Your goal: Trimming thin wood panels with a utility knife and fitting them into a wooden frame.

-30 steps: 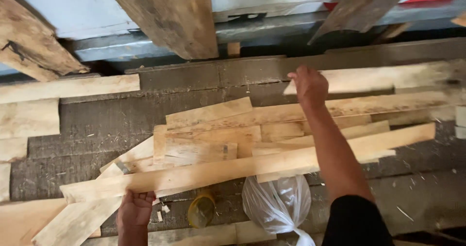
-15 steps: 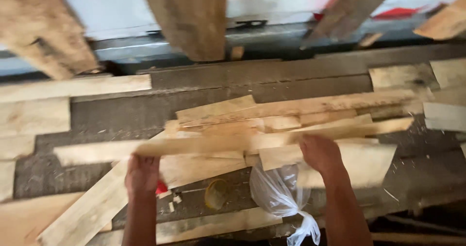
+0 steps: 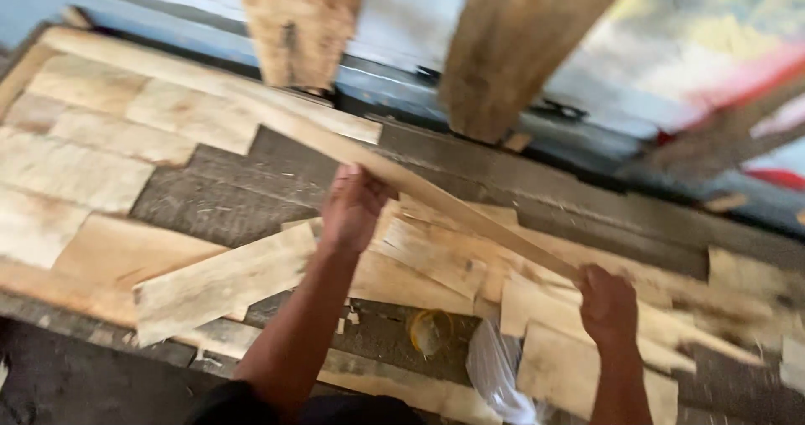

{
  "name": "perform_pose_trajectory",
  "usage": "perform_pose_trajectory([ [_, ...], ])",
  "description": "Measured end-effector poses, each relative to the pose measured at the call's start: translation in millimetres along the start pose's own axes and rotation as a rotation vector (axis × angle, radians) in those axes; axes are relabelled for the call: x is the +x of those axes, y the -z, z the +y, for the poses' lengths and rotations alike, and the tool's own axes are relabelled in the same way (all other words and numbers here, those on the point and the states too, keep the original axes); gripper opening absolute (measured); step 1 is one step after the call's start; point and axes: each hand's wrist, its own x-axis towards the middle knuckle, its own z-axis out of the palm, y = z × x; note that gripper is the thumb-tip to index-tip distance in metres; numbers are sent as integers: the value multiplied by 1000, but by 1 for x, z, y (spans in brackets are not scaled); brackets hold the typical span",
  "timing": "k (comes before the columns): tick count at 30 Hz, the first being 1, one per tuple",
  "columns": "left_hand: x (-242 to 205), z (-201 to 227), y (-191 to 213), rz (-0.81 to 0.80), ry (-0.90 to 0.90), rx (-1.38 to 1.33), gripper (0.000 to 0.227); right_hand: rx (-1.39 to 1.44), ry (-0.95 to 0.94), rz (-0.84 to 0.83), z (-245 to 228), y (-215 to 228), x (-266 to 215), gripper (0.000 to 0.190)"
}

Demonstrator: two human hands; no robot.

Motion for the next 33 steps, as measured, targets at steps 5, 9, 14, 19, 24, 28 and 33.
perform_pose_trajectory([
  [5, 0, 16, -22, 23, -46, -35, 24, -22, 21, -24, -4, 12, 4, 14],
  [9, -2, 49, -34, 232, -200, 154, 27, -25, 128, -92, 53, -19, 25, 28],
  [14, -18, 64, -1, 439, -315, 394, 18, -133, 153, -134, -14, 15, 23, 78],
  [19, -30, 61, 15, 514, -353, 438, 15, -439, 174, -285, -22, -16, 30, 70],
  [24, -44, 73, 6, 522, -282, 523, 13, -219, 246, -358, 41, -73, 53, 72],
  [28, -47, 70, 20, 501, -270, 505, 14, -229, 311, -314, 57, -86, 65, 73],
  [33, -57, 80, 13, 488, -289, 558, 19, -106, 398, 180, 83, -81, 92, 35],
])
